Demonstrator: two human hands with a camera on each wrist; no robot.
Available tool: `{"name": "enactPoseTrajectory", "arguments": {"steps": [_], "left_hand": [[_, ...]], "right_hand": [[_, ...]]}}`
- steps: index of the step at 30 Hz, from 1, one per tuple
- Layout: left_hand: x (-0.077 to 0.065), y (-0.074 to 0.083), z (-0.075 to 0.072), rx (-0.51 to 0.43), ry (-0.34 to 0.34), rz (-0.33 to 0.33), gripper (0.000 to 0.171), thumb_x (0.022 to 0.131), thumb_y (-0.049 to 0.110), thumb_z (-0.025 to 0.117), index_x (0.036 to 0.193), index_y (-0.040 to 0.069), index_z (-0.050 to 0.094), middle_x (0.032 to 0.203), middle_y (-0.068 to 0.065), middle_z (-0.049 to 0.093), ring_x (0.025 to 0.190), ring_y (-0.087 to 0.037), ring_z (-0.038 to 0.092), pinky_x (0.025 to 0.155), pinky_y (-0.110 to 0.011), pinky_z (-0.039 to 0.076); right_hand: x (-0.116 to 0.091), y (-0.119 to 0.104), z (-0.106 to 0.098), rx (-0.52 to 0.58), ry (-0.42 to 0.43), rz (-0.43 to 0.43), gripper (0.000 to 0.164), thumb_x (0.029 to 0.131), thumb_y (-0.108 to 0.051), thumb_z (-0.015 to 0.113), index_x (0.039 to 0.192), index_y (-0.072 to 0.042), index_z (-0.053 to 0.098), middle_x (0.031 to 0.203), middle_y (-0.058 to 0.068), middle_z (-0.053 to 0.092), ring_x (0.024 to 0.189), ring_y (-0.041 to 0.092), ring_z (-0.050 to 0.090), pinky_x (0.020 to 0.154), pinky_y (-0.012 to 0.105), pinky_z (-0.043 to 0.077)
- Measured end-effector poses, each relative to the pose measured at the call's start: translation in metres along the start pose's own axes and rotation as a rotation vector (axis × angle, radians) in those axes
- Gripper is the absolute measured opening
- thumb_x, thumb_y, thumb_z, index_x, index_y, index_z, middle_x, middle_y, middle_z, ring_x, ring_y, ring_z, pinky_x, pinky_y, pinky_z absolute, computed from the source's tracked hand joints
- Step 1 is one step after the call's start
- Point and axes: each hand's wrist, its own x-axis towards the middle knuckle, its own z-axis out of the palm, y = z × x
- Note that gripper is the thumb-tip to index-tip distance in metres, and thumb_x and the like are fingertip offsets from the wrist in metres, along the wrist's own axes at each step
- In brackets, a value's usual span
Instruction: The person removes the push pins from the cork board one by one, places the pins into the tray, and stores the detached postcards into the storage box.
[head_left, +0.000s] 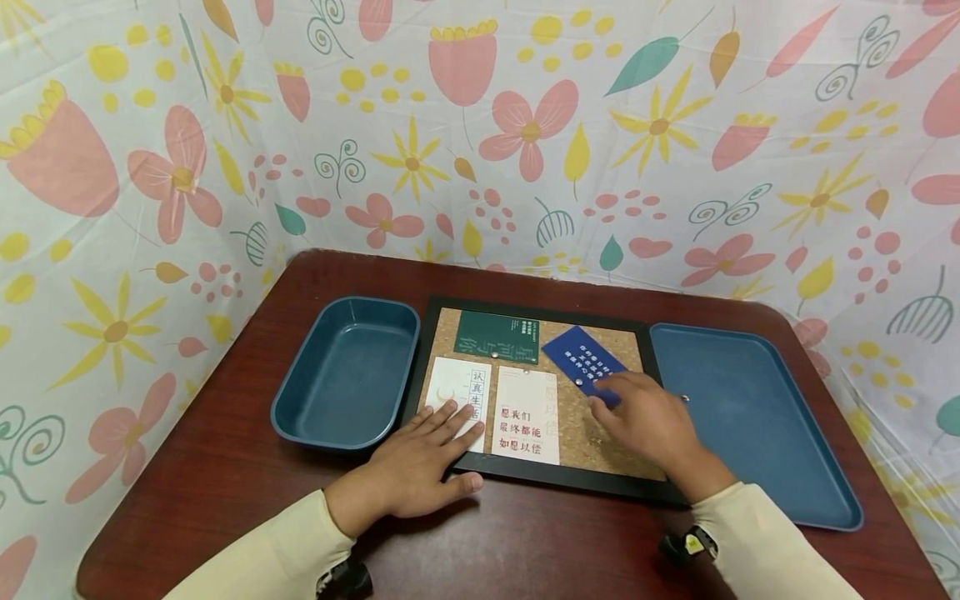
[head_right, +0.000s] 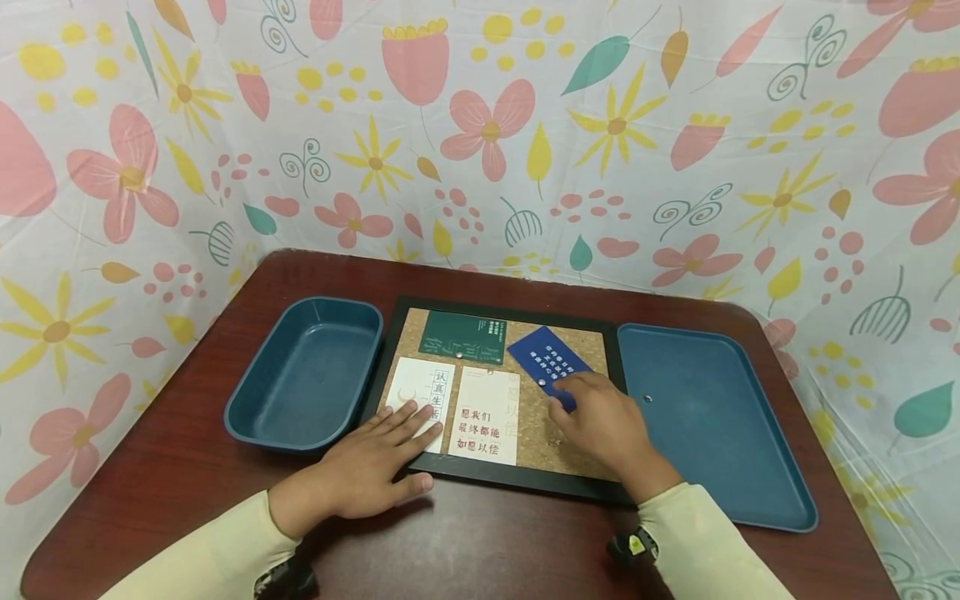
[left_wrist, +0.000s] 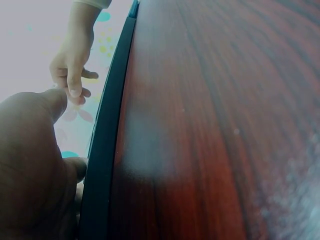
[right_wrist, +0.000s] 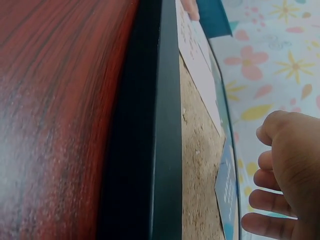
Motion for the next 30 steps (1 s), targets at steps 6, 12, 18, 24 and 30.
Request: {"name": "enactPoseTrajectory", "arguments": {"steps": [6, 12, 18, 24, 30], "left_hand": [[0.0, 0.0, 0.0, 0.0, 0.0, -0.001, 0.08, 0.101, 0.074, 0.018, 0.165, 0.026, 0.023, 0.171, 0.0, 0.011, 0.157, -0.023, 0.003, 0.125, -0.046, 0.007], [0.0, 0.0, 0.0, -0.001, -0.001, -0.002, 0.08, 0.101, 0.075, 0.017, 0.165, 0.027, 0.023, 0.171, 0.0, 0.01, 0.157, -0.022, 0.003, 0.125, -0.046, 0.006], [0.0, 0.0, 0.0, -0.002, 0.002, -0.002, 0.08, 0.101, 0.075, 0.018, 0.165, 0.027, 0.022, 0.171, 0.0, 0.01, 0.157, -0.022, 0.003, 0.125, -0.046, 0.007], [0.0, 0.0, 0.001, -0.002, 0.004, -0.004, 0.08, 0.1, 0.075, 0.018, 0.165, 0.027, 0.023, 0.171, 0.001, 0.01, 0.157, -0.022, 0.003, 0.125, -0.046, 0.007], [0.0, 0.0, 0.001, -0.004, 0.004, -0.002, 0.08, 0.101, 0.075, 0.018, 0.165, 0.026, 0.023, 0.171, 0.0, 0.011, 0.157, -0.022, 0.004, 0.125, -0.046, 0.007]], "right_hand": [[0.003, -0.005, 0.003, 0.009, 0.001, -0.001, 0.03, 0.092, -0.031, 0.076, 0.113, -0.01, 0.077, 0.118, 0.014, 0.072, 0.112, 0.035, 0.066, 0.08, 0.056, 0.058], [0.005, -0.01, 0.005, 0.011, -0.011, 0.01, 0.032, 0.092, -0.032, 0.075, 0.115, -0.01, 0.077, 0.119, 0.014, 0.072, 0.112, 0.035, 0.066, 0.08, 0.056, 0.057], [0.008, -0.013, 0.01, 0.019, 0.019, -0.022, 0.029, 0.091, -0.031, 0.075, 0.112, -0.011, 0.078, 0.115, 0.012, 0.073, 0.109, 0.033, 0.067, 0.078, 0.055, 0.058], [0.009, -0.016, 0.014, 0.035, 0.049, -0.063, 0.028, 0.091, -0.029, 0.074, 0.109, -0.009, 0.078, 0.115, 0.013, 0.073, 0.11, 0.033, 0.067, 0.08, 0.055, 0.058], [0.011, -0.022, 0.015, 0.052, 0.031, -0.057, 0.03, 0.092, -0.031, 0.074, 0.112, -0.009, 0.077, 0.118, 0.014, 0.072, 0.113, 0.035, 0.065, 0.084, 0.056, 0.056]]}}
